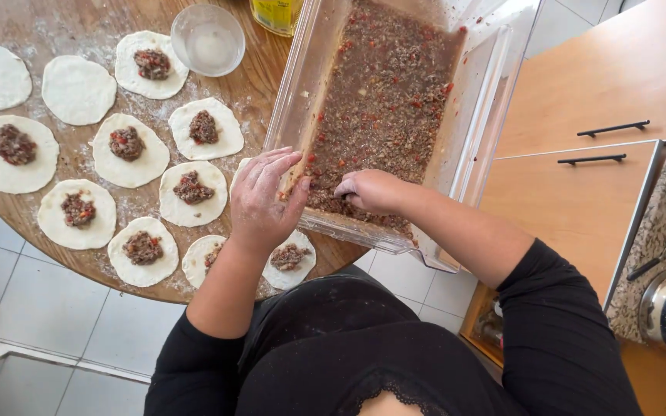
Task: Placing meat filling on dough rounds and pressing it down on a wooden table.
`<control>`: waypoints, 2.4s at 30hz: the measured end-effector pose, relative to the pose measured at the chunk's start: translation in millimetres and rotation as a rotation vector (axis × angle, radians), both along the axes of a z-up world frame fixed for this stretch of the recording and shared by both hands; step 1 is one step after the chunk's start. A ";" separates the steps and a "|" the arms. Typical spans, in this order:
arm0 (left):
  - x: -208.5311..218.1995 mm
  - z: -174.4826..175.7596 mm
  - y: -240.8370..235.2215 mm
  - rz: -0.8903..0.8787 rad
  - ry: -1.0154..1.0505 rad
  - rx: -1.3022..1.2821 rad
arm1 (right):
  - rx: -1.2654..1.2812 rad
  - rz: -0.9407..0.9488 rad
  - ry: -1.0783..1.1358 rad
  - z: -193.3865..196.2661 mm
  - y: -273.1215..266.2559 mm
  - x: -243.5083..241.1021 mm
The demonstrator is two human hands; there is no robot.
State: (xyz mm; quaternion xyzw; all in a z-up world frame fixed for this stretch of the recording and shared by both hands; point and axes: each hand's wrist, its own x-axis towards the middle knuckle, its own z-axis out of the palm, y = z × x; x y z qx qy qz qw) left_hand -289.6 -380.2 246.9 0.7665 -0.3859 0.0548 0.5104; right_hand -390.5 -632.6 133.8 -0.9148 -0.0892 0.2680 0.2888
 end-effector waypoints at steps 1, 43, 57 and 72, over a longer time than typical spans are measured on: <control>-1.2 -1.0 -0.1 0.005 0.003 0.001 | 0.001 0.005 0.003 1.6 -0.2 -2.8; -5.3 -7.2 0.6 -0.084 -0.166 0.211 | 0.096 0.058 0.002 74.1 -14.4 -9.6; 26.5 -20.9 121.7 0.147 0.109 -0.136 | 0.772 -0.802 0.198 130.7 -12.7 -23.0; 226.1 -116.1 299.9 0.181 0.121 0.102 | 0.986 -1.071 0.084 29.2 278.6 245.3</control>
